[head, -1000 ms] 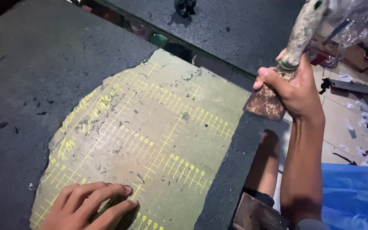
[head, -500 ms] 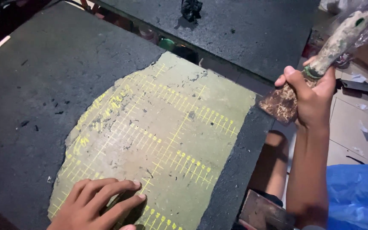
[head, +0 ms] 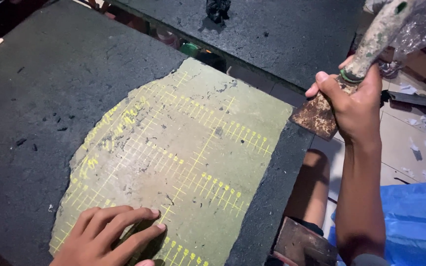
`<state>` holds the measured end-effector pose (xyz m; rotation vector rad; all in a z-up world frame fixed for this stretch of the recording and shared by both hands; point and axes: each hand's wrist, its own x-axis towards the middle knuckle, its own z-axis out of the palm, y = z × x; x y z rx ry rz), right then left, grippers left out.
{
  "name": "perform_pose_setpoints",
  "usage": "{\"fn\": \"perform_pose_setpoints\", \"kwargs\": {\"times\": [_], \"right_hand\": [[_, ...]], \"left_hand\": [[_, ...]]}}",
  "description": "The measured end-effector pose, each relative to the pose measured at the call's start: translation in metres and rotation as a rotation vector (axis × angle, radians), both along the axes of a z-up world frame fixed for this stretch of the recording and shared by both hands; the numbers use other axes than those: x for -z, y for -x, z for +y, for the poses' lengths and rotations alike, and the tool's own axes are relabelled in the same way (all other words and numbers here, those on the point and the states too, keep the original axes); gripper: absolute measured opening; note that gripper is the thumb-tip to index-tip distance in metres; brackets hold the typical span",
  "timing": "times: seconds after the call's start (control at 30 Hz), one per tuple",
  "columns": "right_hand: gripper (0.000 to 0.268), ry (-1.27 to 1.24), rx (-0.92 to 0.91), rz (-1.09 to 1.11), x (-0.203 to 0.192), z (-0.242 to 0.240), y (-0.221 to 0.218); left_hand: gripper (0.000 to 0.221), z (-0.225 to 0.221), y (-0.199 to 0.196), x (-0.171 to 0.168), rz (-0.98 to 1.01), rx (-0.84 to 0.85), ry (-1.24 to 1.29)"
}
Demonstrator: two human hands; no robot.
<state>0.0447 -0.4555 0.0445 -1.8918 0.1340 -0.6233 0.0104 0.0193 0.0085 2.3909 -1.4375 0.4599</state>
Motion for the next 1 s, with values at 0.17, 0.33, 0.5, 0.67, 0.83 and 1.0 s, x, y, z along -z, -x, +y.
{"fn": "perform_pose_setpoints", "kwargs": {"times": [0.17,0.33,0.5,0.67,0.83,1.0], "right_hand": [[0.029,0.153,-0.076,0.044,-0.017,0.005,-0.001],[0.03,0.113,-0.065,0.04,-0.014,0.007,-0.006],[0.04,0.119,-0.079,0.034,-0.014,0.007,-0.007],[0.032,0.091,-0.07,0.06,-0.012,0.005,-0.009],[0.035,0.078,-0.054,0.102,-0.016,0.007,-0.01],[0.038,0.191,-0.067,0.149,-0.022,0.007,-0.012]], "left_hand": [[0.046,0.0,0.002,0.003,0.029,-0.022,-0.02],[0.041,-0.003,0.0,0.001,0.02,-0.023,0.007],[0.04,-0.003,-0.005,0.002,-0.048,0.021,0.007],[0.041,-0.005,-0.001,0.0,0.006,-0.011,0.001],[0.042,-0.004,0.002,0.001,0.058,-0.037,-0.025],[0.042,-0.005,0.0,0.001,0.023,-0.022,0.01]]}}
